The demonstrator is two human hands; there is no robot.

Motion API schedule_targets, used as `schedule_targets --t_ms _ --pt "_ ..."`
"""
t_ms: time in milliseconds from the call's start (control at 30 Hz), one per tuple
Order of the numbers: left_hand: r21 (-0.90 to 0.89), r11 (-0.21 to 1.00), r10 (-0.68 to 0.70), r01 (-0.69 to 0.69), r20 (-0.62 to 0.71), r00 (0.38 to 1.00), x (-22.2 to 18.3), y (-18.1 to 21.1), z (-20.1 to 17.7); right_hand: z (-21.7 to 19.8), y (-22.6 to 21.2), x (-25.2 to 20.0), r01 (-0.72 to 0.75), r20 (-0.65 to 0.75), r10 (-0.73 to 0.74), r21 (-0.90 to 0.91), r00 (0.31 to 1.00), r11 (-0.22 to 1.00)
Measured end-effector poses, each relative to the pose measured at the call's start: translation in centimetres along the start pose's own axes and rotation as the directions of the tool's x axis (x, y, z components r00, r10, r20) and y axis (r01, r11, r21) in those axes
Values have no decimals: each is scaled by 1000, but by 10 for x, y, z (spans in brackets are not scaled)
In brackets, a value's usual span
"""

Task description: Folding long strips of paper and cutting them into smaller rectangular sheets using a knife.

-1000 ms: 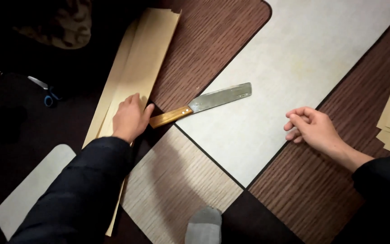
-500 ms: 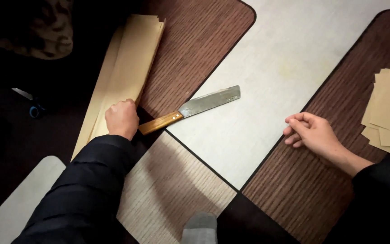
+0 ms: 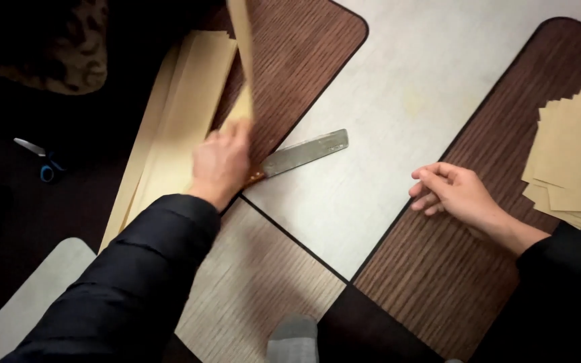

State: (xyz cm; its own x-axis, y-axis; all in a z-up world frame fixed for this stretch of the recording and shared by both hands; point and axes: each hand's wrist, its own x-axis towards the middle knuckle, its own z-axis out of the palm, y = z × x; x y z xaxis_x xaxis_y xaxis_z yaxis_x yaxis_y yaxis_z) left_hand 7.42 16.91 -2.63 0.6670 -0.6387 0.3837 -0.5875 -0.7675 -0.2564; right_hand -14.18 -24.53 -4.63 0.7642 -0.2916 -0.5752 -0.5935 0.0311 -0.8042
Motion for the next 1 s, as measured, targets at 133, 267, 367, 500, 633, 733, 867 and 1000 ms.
schedule_targets --t_ms 133,267,367,500,633,733,867,1000 --pt "75 976 217 -204 -276 936 50 50 -10 -8 -20 -15 -27 -13 27 52 1000 998" --pt "-40 908 382 -417 -331 863 68 101 -42 -23 -57 -43 -92 30 88 197 996 976" --pt "-81 824 527 -561 -252 811 61 129 -33 -45 -56 -50 -109 44 101 259 994 960" --pt "-216 710 632 -671 -224 741 47 152 -19 -72 -34 -57 -156 35 153 352 988 923" --pt "-263 701 674 -663 -59 736 22 172 29 -82 -16 -71 -184 40 182 348 983 919" --pt "-385 647 737 -659 93 669 7 177 43 -77 -31 -93 -308 -6 326 315 945 898" --pt "-559 619 755 -552 229 614 -9 173 41 -101 12 -89 -412 -15 438 314 899 856" --pt "-628 620 746 -469 288 601 -18 172 39 -88 -9 -104 -435 -132 457 166 879 885"
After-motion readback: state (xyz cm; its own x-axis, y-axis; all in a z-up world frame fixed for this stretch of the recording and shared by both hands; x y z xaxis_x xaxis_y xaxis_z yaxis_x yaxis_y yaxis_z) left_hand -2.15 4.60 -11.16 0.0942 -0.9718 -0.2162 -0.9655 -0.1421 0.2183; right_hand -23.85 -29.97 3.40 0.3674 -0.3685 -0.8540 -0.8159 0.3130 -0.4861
